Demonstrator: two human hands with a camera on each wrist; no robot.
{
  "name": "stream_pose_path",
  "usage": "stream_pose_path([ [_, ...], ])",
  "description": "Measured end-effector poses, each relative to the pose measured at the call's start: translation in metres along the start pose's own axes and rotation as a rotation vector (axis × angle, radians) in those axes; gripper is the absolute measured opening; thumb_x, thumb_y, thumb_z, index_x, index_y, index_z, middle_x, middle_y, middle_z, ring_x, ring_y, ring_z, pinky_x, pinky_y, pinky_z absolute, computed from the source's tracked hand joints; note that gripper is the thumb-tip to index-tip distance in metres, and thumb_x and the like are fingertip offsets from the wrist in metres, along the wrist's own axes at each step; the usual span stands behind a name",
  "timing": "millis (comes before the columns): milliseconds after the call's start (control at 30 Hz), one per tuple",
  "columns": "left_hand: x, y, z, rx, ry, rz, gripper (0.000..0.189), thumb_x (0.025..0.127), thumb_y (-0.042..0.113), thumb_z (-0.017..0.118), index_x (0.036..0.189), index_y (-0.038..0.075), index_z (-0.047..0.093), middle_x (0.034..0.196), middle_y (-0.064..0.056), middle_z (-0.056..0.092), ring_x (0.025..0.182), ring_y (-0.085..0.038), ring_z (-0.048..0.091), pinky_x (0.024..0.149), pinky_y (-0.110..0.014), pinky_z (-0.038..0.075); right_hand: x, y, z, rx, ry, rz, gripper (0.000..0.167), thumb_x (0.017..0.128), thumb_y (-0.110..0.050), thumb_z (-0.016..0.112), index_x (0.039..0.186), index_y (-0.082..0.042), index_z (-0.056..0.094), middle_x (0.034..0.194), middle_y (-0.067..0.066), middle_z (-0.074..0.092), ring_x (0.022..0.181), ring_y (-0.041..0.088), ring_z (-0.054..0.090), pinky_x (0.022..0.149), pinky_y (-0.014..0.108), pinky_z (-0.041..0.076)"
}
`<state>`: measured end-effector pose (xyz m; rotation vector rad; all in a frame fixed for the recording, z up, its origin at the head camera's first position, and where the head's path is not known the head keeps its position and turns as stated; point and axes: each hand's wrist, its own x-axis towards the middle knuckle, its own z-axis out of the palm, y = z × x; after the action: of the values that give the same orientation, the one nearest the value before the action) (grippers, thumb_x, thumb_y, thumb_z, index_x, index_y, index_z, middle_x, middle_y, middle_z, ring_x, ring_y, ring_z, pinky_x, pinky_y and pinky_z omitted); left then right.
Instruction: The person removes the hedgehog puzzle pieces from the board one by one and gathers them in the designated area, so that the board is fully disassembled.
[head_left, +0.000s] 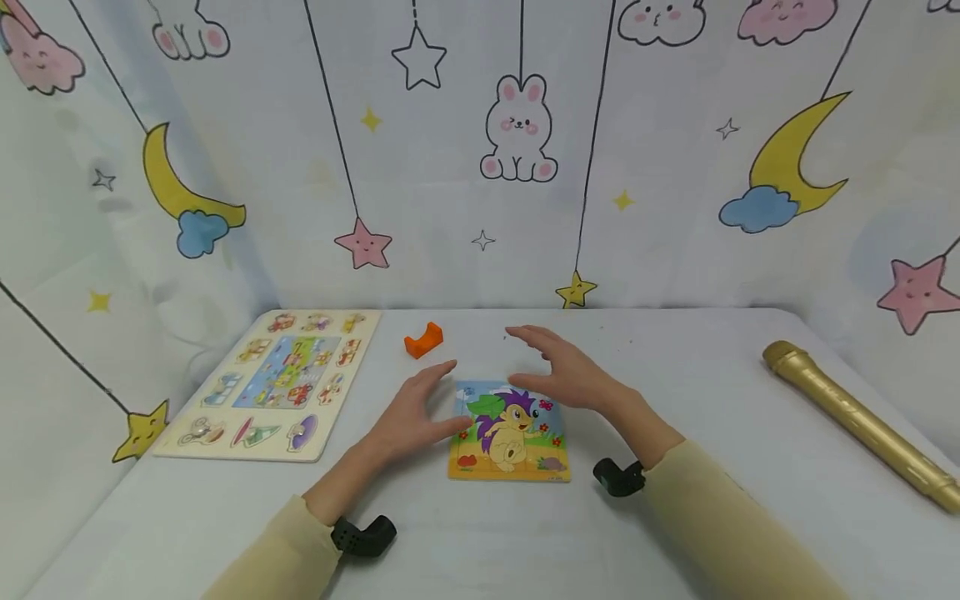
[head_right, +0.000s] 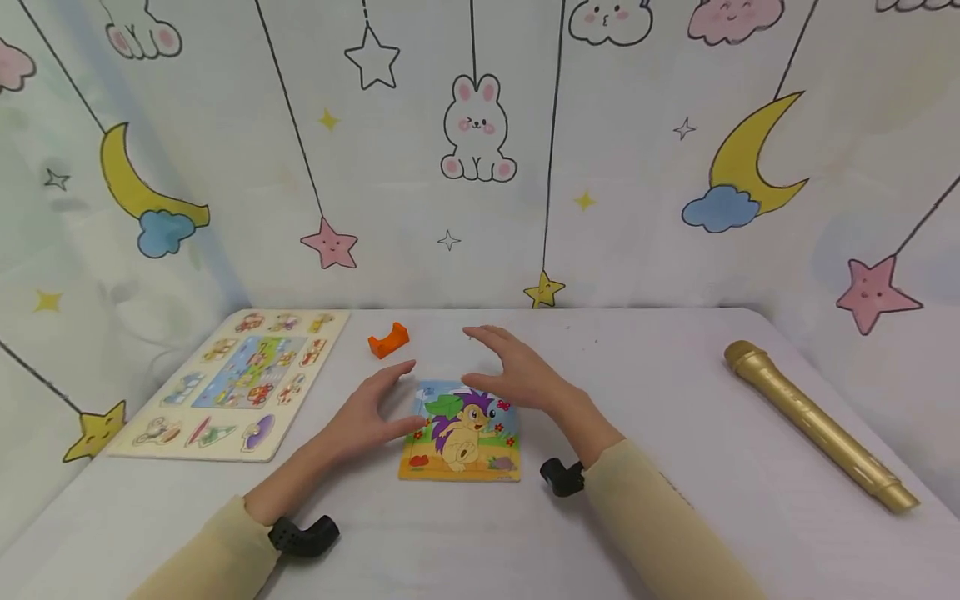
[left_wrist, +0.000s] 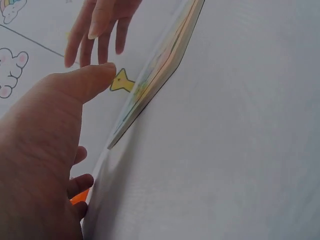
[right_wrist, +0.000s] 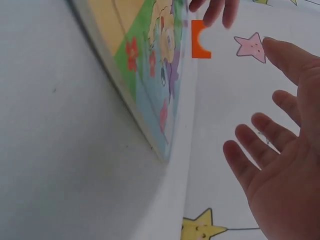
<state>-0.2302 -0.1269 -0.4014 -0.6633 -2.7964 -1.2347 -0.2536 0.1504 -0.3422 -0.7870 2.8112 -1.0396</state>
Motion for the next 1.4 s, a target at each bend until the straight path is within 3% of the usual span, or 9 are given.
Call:
stream_pose_path([
  [367,0.001,-0.002,0.004,0.058,0.003,0.017,0.081,0.084,0.042,0.079,0.152,0.013,0.046,0.153,-0.008,0.046,0.142,-0.033,0.036,0.114,-0.058,0.028,0.025,-0.003,0.018,0.117,-0.165,0.004,0.065,0.095,-0.030,0.071,0.152,-0.013,0.045,0.147,0.015,0.050,0.129,0.031,0.051,0.106,0.048,0.045],
  [600,0.001,-0.002,0.006,0.073,-0.002,-0.013,0.077,0.082,0.043,0.081,0.148,0.014,0.052,0.147,-0.008,0.052,0.139,-0.035,0.038,0.112,-0.059,0.031,0.027,-0.001,0.025,0.141,-0.176,-0.007,0.058,0.096,-0.028,0.070,0.147,-0.008,0.050,0.136,0.012,0.059,0.121,0.029,0.056,0.101,0.045,0.049],
  [933,-0.001,-0.001,0.004,0.115,-0.013,-0.026,0.072,0.082,0.042,0.083,0.144,0.015,0.057,0.145,-0.003,0.055,0.140,-0.034,0.038,0.112,-0.057,0.032,0.025,-0.004,0.031,0.083,-0.215,0.011,0.048,0.095,-0.025,0.072,0.138,-0.009,0.059,0.120,0.004,0.064,0.109,0.021,0.059,0.097,0.039,0.051],
  [1400,0.000,0.000,0.001,0.115,-0.031,0.006,0.070,0.083,0.042,0.082,0.141,0.008,0.060,0.146,-0.004,0.055,0.141,-0.035,0.037,0.113,-0.056,0.032,0.026,-0.015,0.039,0.042,-0.231,0.095,0.050,0.092,-0.027,0.077,0.135,-0.006,0.062,0.123,0.002,0.063,0.115,0.020,0.059,0.103,0.039,0.048],
])
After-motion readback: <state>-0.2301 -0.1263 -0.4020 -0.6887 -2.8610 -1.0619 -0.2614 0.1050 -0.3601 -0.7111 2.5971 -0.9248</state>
